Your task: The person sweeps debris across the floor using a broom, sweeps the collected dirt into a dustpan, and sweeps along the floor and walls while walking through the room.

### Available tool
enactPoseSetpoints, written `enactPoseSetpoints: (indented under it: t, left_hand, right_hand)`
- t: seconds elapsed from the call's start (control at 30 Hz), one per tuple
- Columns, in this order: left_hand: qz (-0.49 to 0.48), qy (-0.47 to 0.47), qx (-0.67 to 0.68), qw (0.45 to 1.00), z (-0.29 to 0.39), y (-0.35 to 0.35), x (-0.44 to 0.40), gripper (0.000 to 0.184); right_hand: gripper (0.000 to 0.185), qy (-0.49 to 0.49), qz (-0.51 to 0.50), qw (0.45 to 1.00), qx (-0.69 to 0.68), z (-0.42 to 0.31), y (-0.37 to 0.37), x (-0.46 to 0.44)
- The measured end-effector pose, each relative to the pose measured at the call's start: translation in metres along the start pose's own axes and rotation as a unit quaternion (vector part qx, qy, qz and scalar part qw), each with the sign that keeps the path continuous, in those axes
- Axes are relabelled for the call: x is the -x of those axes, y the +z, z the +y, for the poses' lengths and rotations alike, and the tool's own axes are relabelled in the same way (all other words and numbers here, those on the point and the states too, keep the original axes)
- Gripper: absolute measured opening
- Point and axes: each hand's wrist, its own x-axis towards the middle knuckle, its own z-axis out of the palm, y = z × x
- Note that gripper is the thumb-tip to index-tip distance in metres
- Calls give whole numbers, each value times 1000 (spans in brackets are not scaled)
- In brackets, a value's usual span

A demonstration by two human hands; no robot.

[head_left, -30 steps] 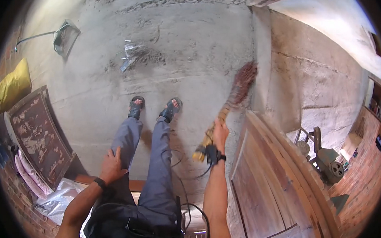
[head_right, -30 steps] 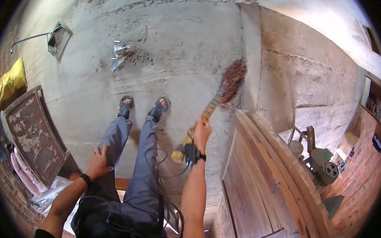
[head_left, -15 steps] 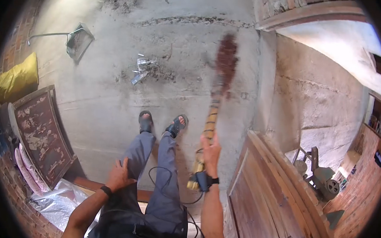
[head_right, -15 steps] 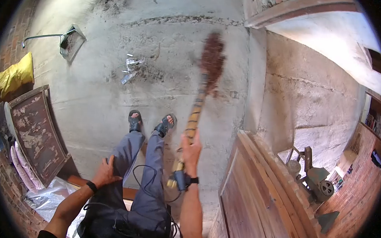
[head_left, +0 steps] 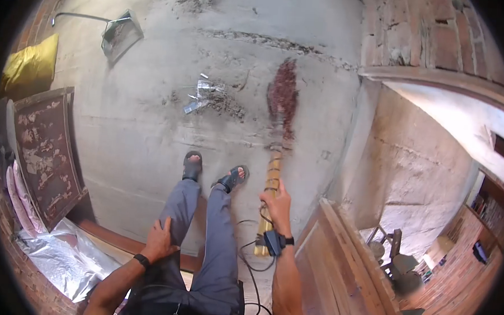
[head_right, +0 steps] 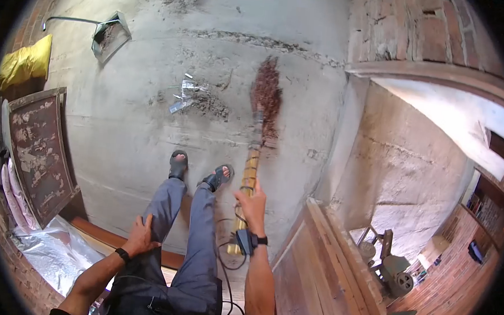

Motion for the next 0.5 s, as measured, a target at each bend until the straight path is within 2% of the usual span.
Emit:
enactPoseSetpoints:
  t: [0.07,0.13,0.2,0.27,0.33,0.4,0.47,0.5]
  left_hand:
    - [7,-2,14,1000,-3,-2,-1,118]
    - [-21,-16,40,999,-2,0,3,115]
    - [-4,-12,28,1000,0,-3,5,114]
    - [11,-16,14,1000,0,-3,6,113]
    - [-42,-50,80,995,-3,-5,4,116]
    - [-25,-45,75,996,-5,-2,4,115]
    - [-15,-32,75,997,-1,5,12,114]
    - [-8,-24,76,997,-1,7,12,114]
  right_hand:
    - [57,-51,48,992,105,-13,-23,-8]
    - [53,-68,75,989,106,-54,-43,-32]
    - [44,-103,124,976,145,-81,-68,-95]
    - [35,-125,164,949,241,-117,-80,-168]
    - [28,-73,120,961,237,-141,-62,-218]
    - [29,-91,86,951,282,-119,-23,-239]
    - [32,-177,52,941,285,-77,22,-220]
    - [40,-156,28,937,312,-77,45,-190]
